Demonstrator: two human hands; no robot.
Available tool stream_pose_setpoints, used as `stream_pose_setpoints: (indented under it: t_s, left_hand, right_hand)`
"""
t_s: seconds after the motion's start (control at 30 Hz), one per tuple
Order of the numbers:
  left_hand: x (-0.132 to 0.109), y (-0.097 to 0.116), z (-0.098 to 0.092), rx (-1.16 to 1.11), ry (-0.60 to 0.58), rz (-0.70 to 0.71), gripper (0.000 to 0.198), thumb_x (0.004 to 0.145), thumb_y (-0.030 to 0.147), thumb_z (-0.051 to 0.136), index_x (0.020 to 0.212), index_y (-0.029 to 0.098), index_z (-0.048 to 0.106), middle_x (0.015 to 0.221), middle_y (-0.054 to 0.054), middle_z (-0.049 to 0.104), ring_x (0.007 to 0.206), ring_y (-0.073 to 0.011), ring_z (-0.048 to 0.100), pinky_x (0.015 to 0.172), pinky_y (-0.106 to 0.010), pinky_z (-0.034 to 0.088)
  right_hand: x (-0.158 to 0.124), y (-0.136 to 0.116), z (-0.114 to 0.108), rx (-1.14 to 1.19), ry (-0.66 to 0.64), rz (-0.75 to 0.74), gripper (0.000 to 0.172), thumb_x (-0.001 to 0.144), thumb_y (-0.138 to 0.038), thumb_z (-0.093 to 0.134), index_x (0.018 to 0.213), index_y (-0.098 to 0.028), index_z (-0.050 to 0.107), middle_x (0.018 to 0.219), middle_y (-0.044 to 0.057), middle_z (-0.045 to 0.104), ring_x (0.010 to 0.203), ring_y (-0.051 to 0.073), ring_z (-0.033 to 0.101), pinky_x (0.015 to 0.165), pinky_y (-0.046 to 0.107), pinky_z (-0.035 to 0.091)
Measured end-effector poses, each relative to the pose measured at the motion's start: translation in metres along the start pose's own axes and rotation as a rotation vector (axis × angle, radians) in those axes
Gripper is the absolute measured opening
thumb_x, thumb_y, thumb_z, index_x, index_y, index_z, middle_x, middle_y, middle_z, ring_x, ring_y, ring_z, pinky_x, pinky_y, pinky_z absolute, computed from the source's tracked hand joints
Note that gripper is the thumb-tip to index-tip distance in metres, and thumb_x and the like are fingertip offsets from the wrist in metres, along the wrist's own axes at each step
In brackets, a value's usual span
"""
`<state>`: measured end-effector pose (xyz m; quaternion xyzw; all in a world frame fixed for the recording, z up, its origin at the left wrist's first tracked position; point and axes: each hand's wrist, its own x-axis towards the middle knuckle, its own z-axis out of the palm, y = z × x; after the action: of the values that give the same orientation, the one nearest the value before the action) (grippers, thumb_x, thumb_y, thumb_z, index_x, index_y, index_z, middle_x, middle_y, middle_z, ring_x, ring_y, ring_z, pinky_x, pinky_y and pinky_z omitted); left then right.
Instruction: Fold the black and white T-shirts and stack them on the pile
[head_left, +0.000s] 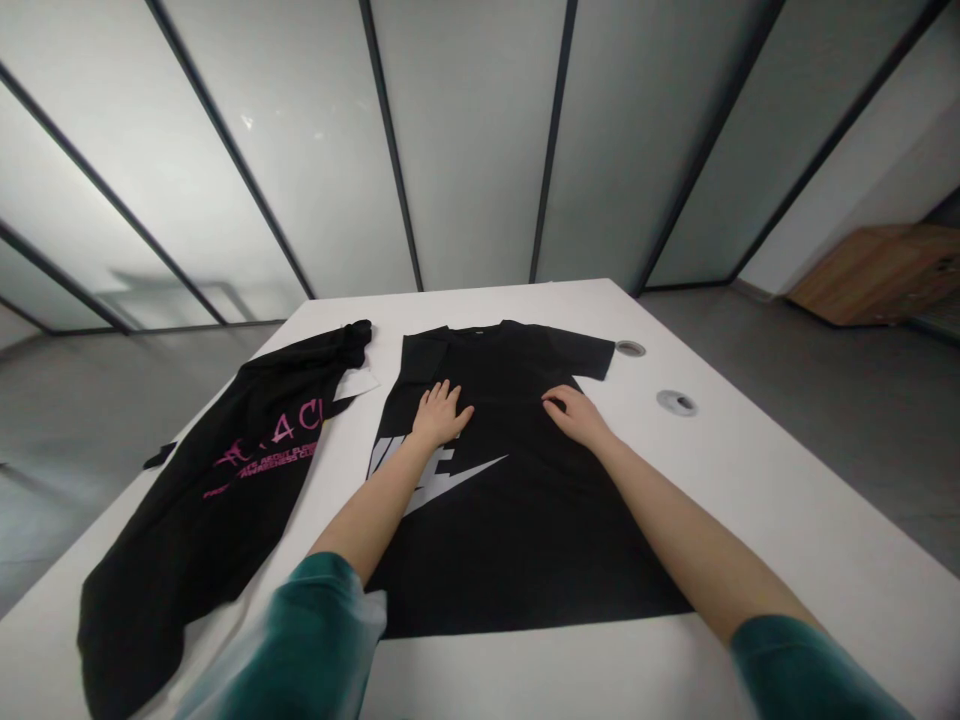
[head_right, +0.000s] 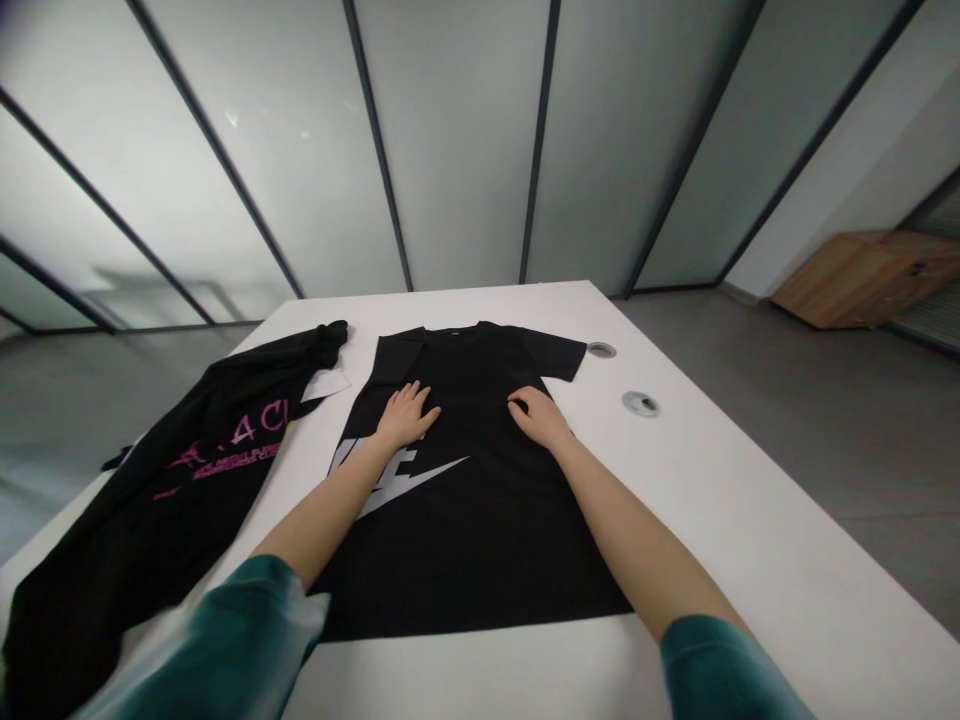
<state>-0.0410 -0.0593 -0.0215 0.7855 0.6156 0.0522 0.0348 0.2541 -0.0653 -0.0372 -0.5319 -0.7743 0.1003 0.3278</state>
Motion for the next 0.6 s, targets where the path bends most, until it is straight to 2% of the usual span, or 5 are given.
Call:
stream_pose_setpoints:
  t_s: [0.17, 0.23, 0.4, 0.5, 0.6]
  left_hand:
    - [0.001, 0.001, 0.0, -0.025, 0.02, 0.0, 0.065, 0.096, 0.056, 0.035, 0.148, 0.018, 0.044, 0.159, -0.013, 0.033, 0.148, -0.03, 0.027, 0.119, -0.047, 0.024]
    - [0.001, 0.001, 0.0, -0.029, 0.026, 0.004, 0.065, 0.096, 0.057, 0.035, 0.148, 0.019, 0.044, 0.159, -0.013, 0.033, 0.148, -0.0299, 0.027, 0.119, -0.047, 0.024]
    - [0.002, 0.001, 0.002, -0.046, 0.009, 0.0, 0.067, 0.095, 0.057, 0.035, 0.148, 0.017, 0.043, 0.16, -0.013, 0.032, 0.148, -0.0305, 0.027, 0.119, -0.046, 0.023]
    - [0.003, 0.0, 0.003, -0.058, 0.019, 0.008, 0.066, 0.095, 0.057, 0.036, 0.148, 0.019, 0.043, 0.159, -0.012, 0.033, 0.148, -0.0303, 0.026, 0.119, -0.047, 0.023]
    - [0.002, 0.0, 0.004, -0.064, 0.025, 0.009, 0.066, 0.095, 0.057, 0.035, 0.149, 0.02, 0.042, 0.159, -0.012, 0.033, 0.148, -0.0305, 0.026, 0.119, -0.048, 0.023]
  right_hand:
    - [0.01, 0.018, -0.024, 0.125, 0.273, 0.376, 0.029, 0.086, -0.033, 0.048, 0.093, -0.018, 0.071, 0.096, 0.009, 0.072, 0.091, 0.024, 0.065, 0.086, 0.037, 0.05]
    - [0.018, 0.032, -0.039, 0.098, 0.324, 0.545, 0.029, 0.084, -0.03, 0.048, 0.094, -0.017, 0.072, 0.096, 0.01, 0.073, 0.095, 0.025, 0.065, 0.087, 0.037, 0.049]
    - [0.041, 0.066, -0.066, -0.187, 0.14, 0.893, 0.028, 0.082, -0.037, 0.056, 0.094, -0.018, 0.073, 0.106, 0.017, 0.069, 0.11, 0.036, 0.06, 0.095, 0.051, 0.043]
    - [0.053, 0.075, -0.062, -0.321, 0.101, 0.955, 0.045, 0.082, -0.052, 0.059, 0.102, -0.013, 0.071, 0.119, 0.025, 0.061, 0.12, 0.044, 0.052, 0.097, 0.06, 0.038]
    - [0.067, 0.076, -0.049, -0.376, 0.164, 0.953, 0.062, 0.077, -0.057, 0.066, 0.113, -0.007, 0.066, 0.128, 0.032, 0.053, 0.125, 0.047, 0.046, 0.099, 0.062, 0.035]
